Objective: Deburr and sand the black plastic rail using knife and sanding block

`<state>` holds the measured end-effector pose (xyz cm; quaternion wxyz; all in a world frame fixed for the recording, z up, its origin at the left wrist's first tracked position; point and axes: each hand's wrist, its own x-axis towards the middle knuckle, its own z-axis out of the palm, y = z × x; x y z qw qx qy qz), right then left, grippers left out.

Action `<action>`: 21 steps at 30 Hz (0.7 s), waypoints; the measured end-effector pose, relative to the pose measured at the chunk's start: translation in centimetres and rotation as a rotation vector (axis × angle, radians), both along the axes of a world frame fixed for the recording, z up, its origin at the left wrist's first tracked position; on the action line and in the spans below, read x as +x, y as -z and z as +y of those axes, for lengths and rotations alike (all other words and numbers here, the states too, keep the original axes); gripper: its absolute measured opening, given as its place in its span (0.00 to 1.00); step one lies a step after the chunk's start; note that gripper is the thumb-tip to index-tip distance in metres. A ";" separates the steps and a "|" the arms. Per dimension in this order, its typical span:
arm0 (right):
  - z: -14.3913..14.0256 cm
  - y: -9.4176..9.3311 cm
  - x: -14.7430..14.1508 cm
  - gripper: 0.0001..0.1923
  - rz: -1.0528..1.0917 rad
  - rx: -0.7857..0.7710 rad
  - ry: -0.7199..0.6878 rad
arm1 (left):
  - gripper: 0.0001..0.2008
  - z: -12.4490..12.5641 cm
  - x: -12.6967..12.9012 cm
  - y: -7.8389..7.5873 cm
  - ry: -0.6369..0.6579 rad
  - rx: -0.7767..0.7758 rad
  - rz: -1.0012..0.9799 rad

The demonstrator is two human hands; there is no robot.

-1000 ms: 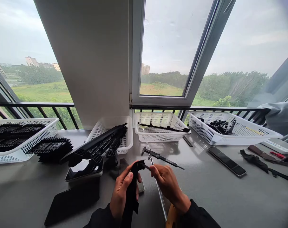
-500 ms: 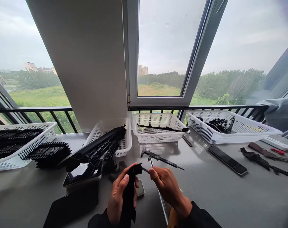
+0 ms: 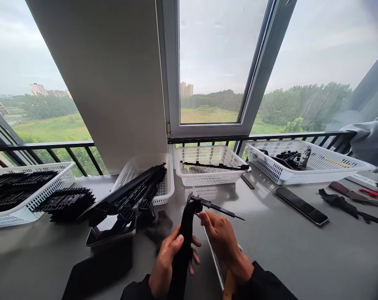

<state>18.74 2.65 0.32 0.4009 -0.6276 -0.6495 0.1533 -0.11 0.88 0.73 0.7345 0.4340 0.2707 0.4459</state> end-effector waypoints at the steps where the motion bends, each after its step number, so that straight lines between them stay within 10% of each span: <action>1: 0.2 -0.1 0.4 0.37 0.005 0.006 0.033 | 0.28 -0.1 0.1 0.3 0.029 -0.015 0.013; 21: 0.0 -0.9 1.0 0.32 0.014 0.079 -0.003 | 0.41 -0.2 -0.4 -0.6 0.003 -0.010 0.290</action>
